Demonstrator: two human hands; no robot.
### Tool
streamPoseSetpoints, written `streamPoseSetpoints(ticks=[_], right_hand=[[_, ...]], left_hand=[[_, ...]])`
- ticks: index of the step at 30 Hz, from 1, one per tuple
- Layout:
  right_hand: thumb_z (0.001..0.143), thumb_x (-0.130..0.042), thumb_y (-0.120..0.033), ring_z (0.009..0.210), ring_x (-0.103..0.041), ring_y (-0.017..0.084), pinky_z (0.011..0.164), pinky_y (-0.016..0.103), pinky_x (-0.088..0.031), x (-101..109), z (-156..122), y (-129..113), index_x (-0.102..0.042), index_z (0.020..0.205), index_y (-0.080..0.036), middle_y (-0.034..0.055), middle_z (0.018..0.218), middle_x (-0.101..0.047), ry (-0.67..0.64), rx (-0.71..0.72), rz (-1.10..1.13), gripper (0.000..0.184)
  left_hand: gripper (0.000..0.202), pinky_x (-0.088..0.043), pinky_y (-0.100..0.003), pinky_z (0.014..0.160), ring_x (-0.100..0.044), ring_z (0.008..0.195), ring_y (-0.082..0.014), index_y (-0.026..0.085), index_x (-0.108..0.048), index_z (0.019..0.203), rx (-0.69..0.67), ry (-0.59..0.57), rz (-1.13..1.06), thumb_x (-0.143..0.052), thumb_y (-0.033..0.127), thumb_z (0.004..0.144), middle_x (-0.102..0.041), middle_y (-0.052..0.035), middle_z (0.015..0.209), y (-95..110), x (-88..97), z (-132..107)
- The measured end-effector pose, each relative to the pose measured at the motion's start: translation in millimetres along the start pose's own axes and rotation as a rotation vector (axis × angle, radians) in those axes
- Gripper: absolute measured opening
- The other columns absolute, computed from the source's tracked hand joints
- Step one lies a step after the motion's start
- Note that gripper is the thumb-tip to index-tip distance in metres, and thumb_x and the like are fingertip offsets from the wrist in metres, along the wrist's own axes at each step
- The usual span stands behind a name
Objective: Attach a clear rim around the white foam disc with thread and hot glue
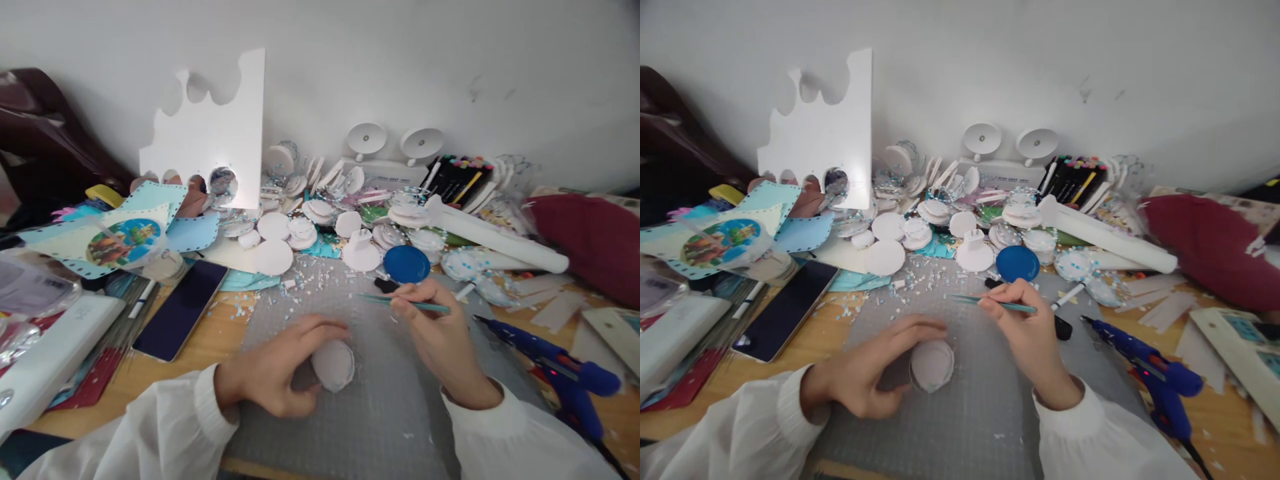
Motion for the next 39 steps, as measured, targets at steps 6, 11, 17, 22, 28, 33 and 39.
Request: streamPoseSetpoints(ticks=[6, 11, 17, 22, 28, 33, 39], right_hand=[[0.076, -0.079, -0.04, 0.073, -0.067, 0.018, 0.071, 0.035, -0.057, -7, -21, 4, -0.058, 0.073, -0.025, 0.0009, 0.08, -0.066, -0.055, -0.092, 0.173, 0.026], [0.075, -0.082, -0.034, 0.072, -0.071, 0.018, 0.067, 0.033, -0.06, -21, -29, -6, -0.063, 0.073, -0.026, 0.0, 0.077, -0.069, -0.158, -0.076, 0.241, 0.02], [0.077, -0.081, -0.024, 0.075, -0.072, 0.016, 0.066, 0.029, -0.059, -26, -32, -13, -0.066, 0.077, -0.027, -0.0022, 0.077, -0.071, -0.199, -0.023, 0.275, 0.015], [0.076, -0.082, -0.026, 0.074, -0.071, 0.016, 0.066, 0.028, -0.058, -24, -31, -11, -0.066, 0.075, -0.026, -0.0011, 0.076, -0.07, -0.172, -0.031, 0.255, 0.016], [0.077, -0.08, -0.032, 0.068, -0.067, 0.015, 0.059, 0.025, -0.055, -23, -32, -13, -0.061, 0.077, -0.025, -0.0014, 0.072, -0.066, -0.071, -0.049, 0.236, 0.021], [0.079, -0.078, -0.023, 0.065, -0.064, 0.011, 0.056, 0.019, -0.051, -28, -35, -16, -0.056, 0.081, -0.024, -0.0041, 0.071, -0.065, -0.094, -0.054, 0.3, 0.023], [0.081, -0.077, -0.02, 0.065, -0.063, 0.008, 0.059, 0.016, -0.05, -30, -39, -13, -0.053, 0.082, -0.025, -0.006, 0.073, -0.065, -0.133, -0.11, 0.347, 0.024]], left_hand=[[0.025, -0.043, -0.045, 0.104, -0.056, 0.119, -0.0266, 0.021, -0.064, 0.113, 0.131, 0.322, -0.271, -0.054, 0.024, 0.091, -0.061, -0.0117, 0.125, -4, 11.2, 2], [0.026, -0.047, -0.039, 0.096, -0.061, 0.106, -0.0236, 0.019, -0.072, 0.099, 0.229, 0.456, -0.475, -0.061, 0.041, 0.09, -0.068, -0.0099, 0.107, -8, 10.8, 5], [0.015, -0.047, -0.03, 0.078, -0.06, 0.083, -0.0163, 0.017, -0.071, 0.083, 0.228, 0.492, -0.644, -0.07, 0.032, 0.084, -0.066, -0.0036, 0.084, -10, 6.2, 4], [0.007, -0.046, -0.027, 0.075, -0.059, 0.079, -0.0137, 0.016, -0.069, 0.08, 0.19, 0.517, -0.632, -0.069, 0.022, 0.085, -0.065, -0.0023, 0.08, -9, 7.3, 4], [0.005, -0.047, -0.026, 0.075, -0.06, 0.08, -0.0136, 0.016, -0.071, 0.083, 0.177, 0.525, -0.616, -0.068, 0.019, 0.086, -0.067, -0.0031, 0.082, -9, 8.3, 2], [0.007, -0.046, -0.024, 0.076, -0.06, 0.083, -0.0124, 0.019, -0.072, 0.086, 0.139, 0.504, -0.618, -0.066, 0.015, 0.087, -0.067, -0.0022, 0.085, -7, 6.4, 2], [0.008, -0.048, -0.025, 0.077, -0.061, 0.083, -0.013, 0.017, -0.073, 0.087, 0.131, 0.468, -0.552, -0.066, 0.013, 0.086, -0.067, -0.0039, 0.086, -5, 5.3, 1]])
Point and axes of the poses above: each hand's wrist, its own z-axis towards the middle knuckle, its own x-axis out of the back of the hand, y = z × x, the point moved 4 cm from there along z, towards the middle knuckle
